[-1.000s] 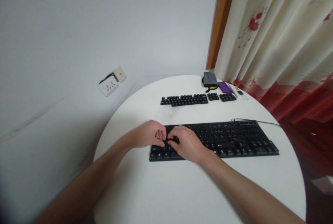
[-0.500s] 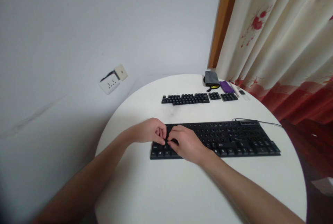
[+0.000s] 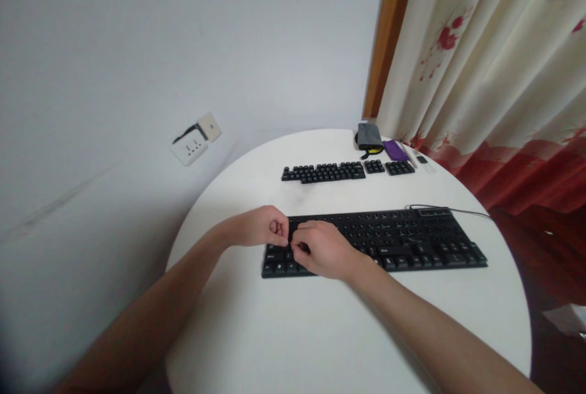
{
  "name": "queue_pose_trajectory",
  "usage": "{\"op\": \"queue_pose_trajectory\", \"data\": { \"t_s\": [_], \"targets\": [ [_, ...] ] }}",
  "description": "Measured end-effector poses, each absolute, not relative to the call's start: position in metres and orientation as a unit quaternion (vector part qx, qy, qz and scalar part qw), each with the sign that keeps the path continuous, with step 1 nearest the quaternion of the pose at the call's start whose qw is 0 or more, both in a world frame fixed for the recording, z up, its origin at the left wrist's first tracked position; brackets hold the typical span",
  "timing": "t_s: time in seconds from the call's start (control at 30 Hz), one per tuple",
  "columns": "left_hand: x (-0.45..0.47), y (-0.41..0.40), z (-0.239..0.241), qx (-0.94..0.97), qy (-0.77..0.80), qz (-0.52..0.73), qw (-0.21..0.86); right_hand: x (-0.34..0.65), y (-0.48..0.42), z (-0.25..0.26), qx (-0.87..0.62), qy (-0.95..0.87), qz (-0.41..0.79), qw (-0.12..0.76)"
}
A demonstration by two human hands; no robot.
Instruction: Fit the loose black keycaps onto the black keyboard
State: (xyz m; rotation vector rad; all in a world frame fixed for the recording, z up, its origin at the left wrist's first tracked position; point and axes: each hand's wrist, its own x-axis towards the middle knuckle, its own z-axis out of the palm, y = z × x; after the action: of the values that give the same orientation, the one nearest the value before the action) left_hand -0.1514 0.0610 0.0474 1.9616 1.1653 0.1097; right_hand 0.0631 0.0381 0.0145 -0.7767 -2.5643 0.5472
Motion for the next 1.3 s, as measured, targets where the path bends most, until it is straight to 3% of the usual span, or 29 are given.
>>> {"op": "queue_pose_trajectory", "data": {
  "t_s": [0.5, 0.77, 1.03, 1.3],
  "targets": [
    [-0.149, 0.06, 0.04, 0.787, 0.484, 0.035, 0.382, 0.067, 0.042, 0.021, -0.266, -0.941, 0.15, 0.147],
    [-0.151, 0.063, 0.039, 0.782, 0.488, 0.054, 0.383, 0.071, 0.047, 0.012, -0.262, -0.924, 0.209, 0.184],
    [-0.146, 0.07, 0.032, 0.789, 0.514, 0.147, 0.303, 0.072, 0.048, 0.005, -0.298, -0.878, 0.287, 0.239],
    [-0.145, 0.082, 0.024, 0.757, 0.558, 0.259, 0.221, 0.067, 0.037, 0.012, -0.214, -0.937, 0.154, 0.227]
  ]
}}
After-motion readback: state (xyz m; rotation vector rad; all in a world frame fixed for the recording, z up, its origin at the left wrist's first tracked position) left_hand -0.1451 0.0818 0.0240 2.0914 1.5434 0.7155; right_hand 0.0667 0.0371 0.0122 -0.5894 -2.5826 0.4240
